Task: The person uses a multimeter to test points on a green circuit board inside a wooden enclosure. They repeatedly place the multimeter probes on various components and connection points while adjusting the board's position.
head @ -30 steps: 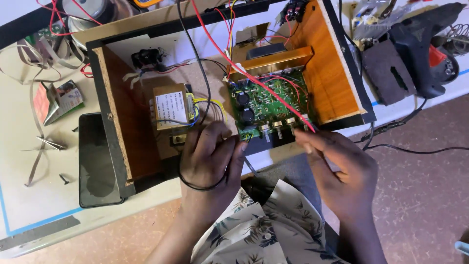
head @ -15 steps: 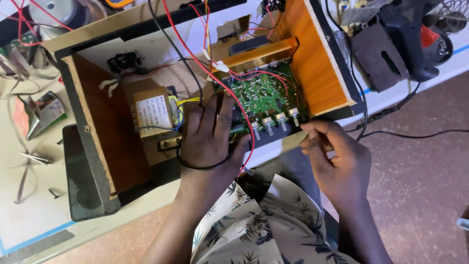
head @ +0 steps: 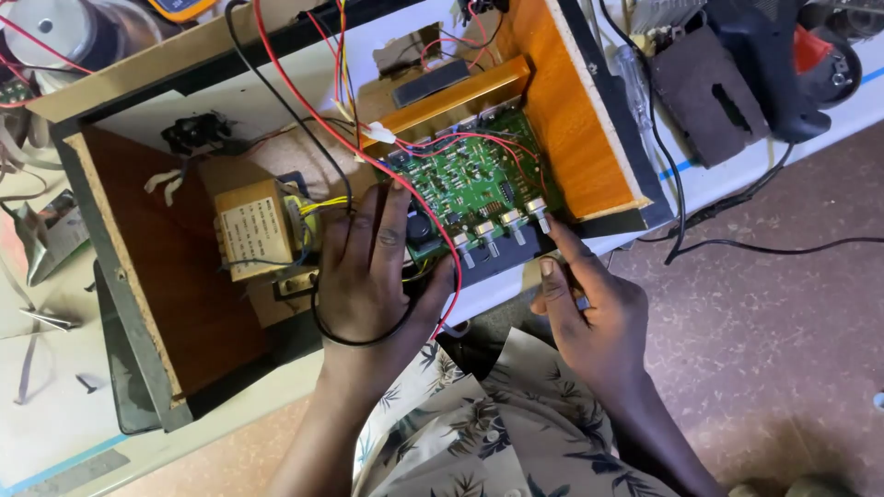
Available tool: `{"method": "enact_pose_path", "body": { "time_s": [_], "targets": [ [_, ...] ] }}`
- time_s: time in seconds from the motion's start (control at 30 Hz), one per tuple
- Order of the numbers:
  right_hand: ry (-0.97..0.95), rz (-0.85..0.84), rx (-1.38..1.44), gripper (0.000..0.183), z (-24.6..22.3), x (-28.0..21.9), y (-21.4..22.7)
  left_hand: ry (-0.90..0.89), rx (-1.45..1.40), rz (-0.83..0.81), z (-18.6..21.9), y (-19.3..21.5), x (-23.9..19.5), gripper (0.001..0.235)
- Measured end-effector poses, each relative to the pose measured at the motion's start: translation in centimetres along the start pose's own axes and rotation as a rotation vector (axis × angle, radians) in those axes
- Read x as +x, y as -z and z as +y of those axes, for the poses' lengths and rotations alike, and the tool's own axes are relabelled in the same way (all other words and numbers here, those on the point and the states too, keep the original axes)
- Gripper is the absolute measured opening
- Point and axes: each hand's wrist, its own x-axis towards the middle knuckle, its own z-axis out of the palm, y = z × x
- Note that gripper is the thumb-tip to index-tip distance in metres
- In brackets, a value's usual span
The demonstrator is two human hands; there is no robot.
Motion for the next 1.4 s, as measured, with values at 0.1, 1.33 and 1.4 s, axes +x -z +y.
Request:
{"method": "enact_pose_path", "body": {
  "time_s": [0.1,1.33,1.4],
  "targets": [
    [0.004,-0.036,-0.017,0.044,0.7,0.3,0.5,-0.006,0.003,-0.011,0.1,0.0,0.2,0.073],
    [0.027,-0.243,0.613,0.079,-2.9,1.0,0.1,-0.027,-0.078,0.175,-0.7,-0.5,-0.1,0.050],
    [-0.082,-0.238,0.684,0.076,-2.4,0.8,0.1,-0.047,-0.069,0.132,-0.9,-0.2,0.0,0.052]
  ]
}}
